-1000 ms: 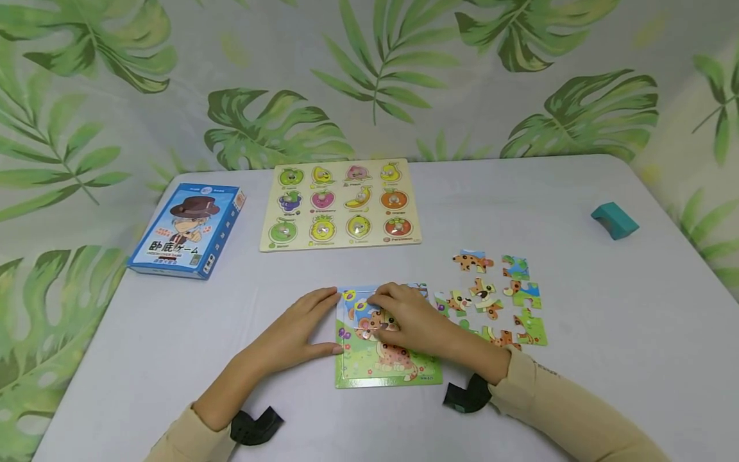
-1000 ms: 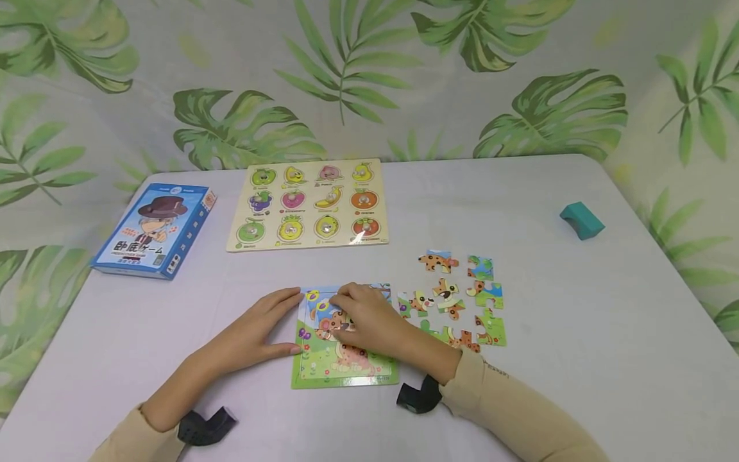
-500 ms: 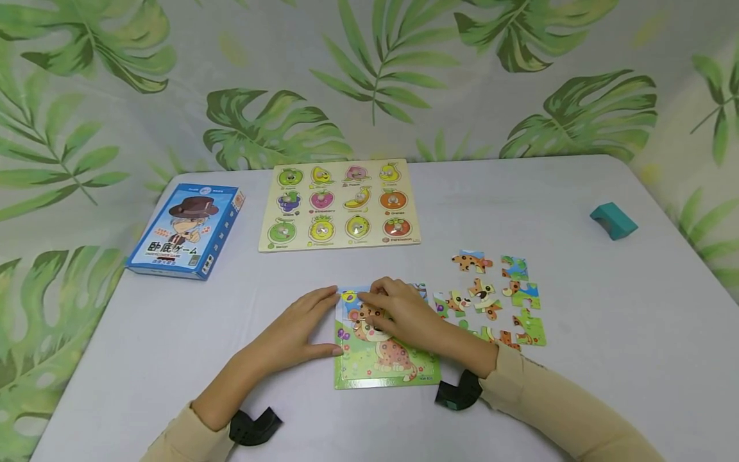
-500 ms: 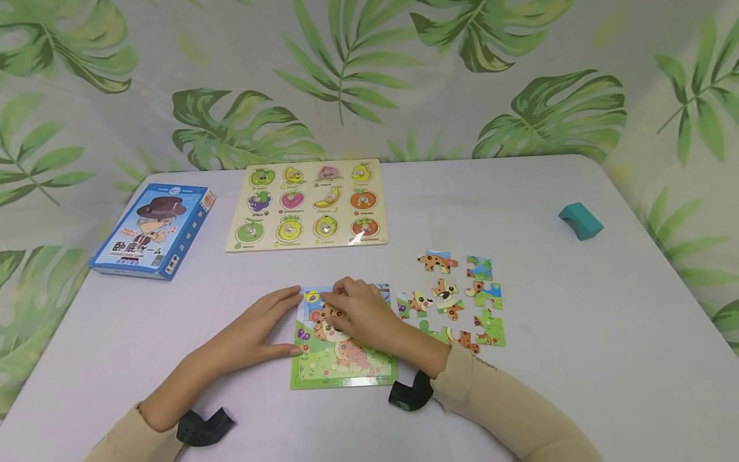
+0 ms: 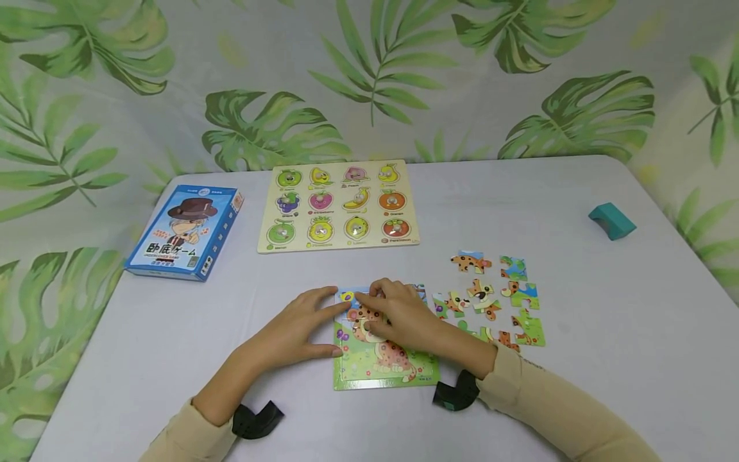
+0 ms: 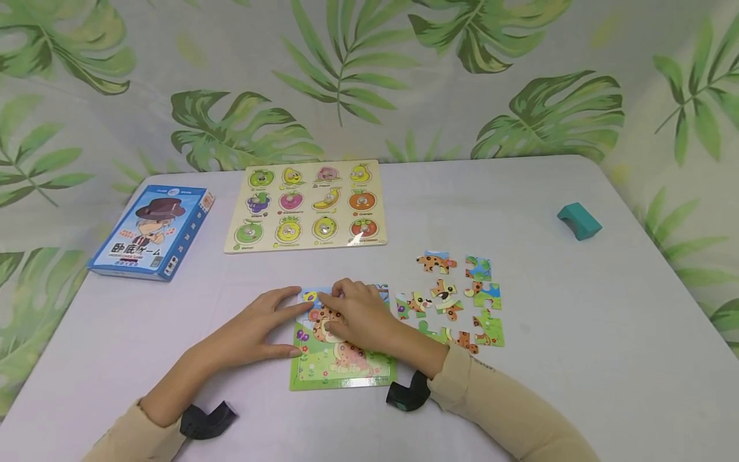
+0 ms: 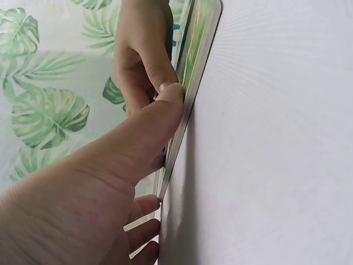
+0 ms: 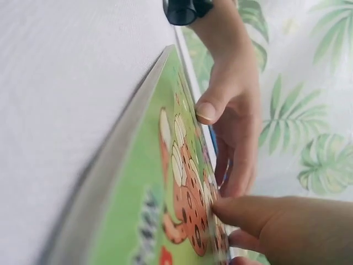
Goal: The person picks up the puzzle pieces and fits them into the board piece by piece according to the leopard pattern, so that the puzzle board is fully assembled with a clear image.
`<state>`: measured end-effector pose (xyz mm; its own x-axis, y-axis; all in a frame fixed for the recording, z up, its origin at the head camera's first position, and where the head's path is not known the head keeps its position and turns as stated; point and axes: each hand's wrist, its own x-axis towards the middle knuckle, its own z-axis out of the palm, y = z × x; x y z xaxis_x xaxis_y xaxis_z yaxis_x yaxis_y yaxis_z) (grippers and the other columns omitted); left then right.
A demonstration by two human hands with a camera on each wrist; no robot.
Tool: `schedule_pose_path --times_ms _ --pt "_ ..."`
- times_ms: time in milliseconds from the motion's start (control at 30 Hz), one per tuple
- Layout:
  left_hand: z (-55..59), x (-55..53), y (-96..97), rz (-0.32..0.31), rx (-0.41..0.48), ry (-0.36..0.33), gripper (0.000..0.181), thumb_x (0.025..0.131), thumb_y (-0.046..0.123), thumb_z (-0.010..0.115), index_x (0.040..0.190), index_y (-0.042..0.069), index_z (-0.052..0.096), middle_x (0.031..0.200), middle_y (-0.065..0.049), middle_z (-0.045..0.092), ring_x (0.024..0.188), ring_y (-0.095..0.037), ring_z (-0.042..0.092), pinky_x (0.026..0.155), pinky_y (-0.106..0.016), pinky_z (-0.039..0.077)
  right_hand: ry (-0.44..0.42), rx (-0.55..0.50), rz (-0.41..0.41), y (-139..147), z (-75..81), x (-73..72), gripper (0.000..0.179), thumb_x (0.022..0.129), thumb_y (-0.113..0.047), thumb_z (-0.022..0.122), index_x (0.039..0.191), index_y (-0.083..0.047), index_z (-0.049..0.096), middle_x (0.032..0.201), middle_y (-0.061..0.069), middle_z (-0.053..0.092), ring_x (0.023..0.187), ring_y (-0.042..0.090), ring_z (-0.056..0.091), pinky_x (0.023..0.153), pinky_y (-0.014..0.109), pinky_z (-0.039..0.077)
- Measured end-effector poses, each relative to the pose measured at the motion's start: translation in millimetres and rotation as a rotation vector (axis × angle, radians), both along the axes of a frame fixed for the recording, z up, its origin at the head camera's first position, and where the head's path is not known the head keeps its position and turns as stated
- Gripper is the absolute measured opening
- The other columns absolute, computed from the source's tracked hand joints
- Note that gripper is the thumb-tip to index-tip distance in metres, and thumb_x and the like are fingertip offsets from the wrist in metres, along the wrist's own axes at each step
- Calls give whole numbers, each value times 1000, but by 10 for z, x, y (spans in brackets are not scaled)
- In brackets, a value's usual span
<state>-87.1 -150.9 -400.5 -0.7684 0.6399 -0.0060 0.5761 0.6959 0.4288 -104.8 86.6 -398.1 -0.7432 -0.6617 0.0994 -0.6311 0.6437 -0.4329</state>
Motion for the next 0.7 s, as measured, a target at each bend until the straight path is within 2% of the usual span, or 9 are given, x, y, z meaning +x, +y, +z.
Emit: schedule_pose_path --times_ms 133,267,367,467,567,700 --pt "7 10 -6 -1 16 -28 77 73 57 63 138 24 37 144 -8 23 130 -26 21 101 -45 25 -131 -10 -5 38 60 15 57 84 -36 62 133 -14 45 120 3 42 104 18 40 87 40 29" --pt "7 24 -1 2 28 -41 81 72 58 64 139 23 36 145 -8 21 130 -26 19 102 -45 24 -267 -103 -35 139 187 22 58 84 -34 62 135 -14 42 131 5 35 118 22 35 95 45 30" --pt "4 32 4 7 25 -42 83 70 58 65 139 22 36 145 -8 21 130 -26 19 102 -45 23 -287 -184 -47 277 327 14 59 84 -30 64 135 -12 40 135 9 32 121 25 33 94 46 35" --pt "3 37 5 10 23 -43 84 70 58 66 139 21 35 145 -8 20 131 -26 18 102 -45 23 -249 -276 -64 478 456 1 60 82 -26 67 134 -12 40 136 7 34 118 26 38 90 46 40" --pt "1 38 8 12 24 -41 84 70 57 66 139 21 36 145 -8 20 131 -26 17 103 -45 22 -161 -372 -90 711 539 -17 62 78 -19 70 133 -11 41 132 5 40 111 25 43 87 43 42" --pt "-2 38 11 14 26 -39 84 69 57 67 139 21 36 145 -8 21 131 -26 18 102 -45 23 -16 -427 -165 1009 559 -51 63 76 -11 72 132 -9 43 128 4 46 110 20 44 90 30 38"
